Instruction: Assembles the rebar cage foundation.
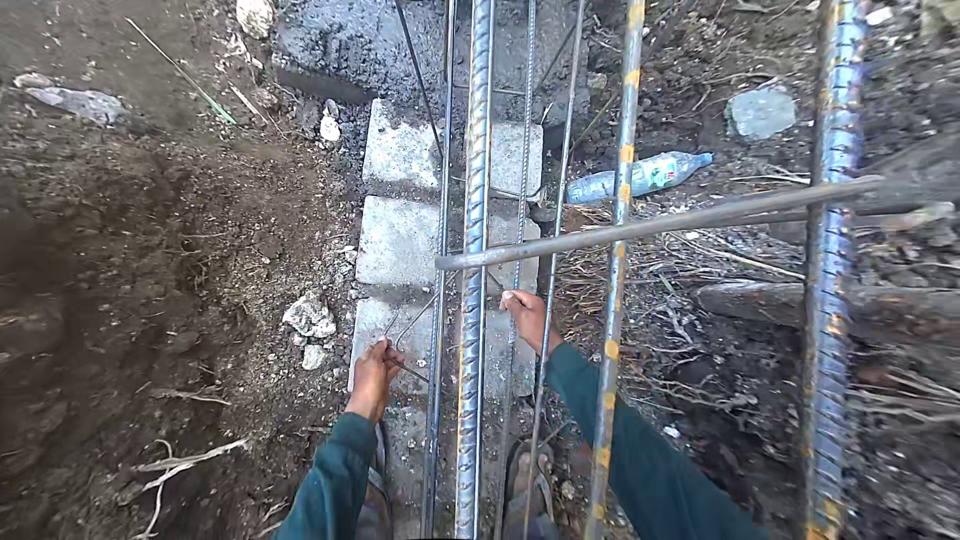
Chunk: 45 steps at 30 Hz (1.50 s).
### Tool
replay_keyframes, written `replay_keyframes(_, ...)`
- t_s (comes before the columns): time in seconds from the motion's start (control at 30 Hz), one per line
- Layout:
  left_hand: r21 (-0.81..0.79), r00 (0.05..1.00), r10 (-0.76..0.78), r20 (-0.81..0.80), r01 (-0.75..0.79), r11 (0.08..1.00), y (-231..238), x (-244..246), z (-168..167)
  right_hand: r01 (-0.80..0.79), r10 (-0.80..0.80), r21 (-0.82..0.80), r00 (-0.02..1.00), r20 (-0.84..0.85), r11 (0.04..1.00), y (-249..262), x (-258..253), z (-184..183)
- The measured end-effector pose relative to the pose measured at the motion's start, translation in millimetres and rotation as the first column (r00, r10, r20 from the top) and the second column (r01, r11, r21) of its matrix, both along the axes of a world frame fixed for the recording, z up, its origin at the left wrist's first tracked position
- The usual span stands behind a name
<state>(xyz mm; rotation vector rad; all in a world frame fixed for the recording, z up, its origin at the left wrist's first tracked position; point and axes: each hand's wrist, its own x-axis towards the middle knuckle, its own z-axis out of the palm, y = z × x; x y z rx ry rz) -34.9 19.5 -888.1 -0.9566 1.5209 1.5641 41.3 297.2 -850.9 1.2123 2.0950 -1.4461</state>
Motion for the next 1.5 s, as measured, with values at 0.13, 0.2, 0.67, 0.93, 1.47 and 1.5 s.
replay_keyframes(0.13,0.014,0.975,0.189,-0.114,-0.189,0.982,-1,-10,-18,0.022,-0.025,-0.131,0.999,-0.027,0.991,-7,-13,27)
replay_keyframes(0.2,0.081,0.961,0.215,-0.175,-0.203,0.976,-9,-27,-23,0.046,-0.079,-0.223,0.987,-0.14,0.974,-10,-18,33)
replay_keyframes(0.67,-0.042,0.925,-0.349,-0.153,0.346,0.937,56,-61,28,0.525,-0.567,-0.298,0.821,-0.069,0.797,20,40,1)
replay_keyframes(0.93,-0.203,0.883,-0.383,-0.271,0.337,0.919,56,-76,23,0.434,-0.432,-0.275,0.899,0.073,0.858,-13,17,1)
replay_keyframes(1.47,-0.097,0.836,-0.406,-0.37,0.4,0.912,87,-52,59,0.52,-0.58,-0.392,0.814,-0.042,0.759,-6,83,28)
replay_keyframes(1.5,-0.103,0.829,-0.413,-0.378,0.405,0.908,86,-52,59,0.438,-0.489,-0.35,0.87,-0.068,0.828,3,70,31)
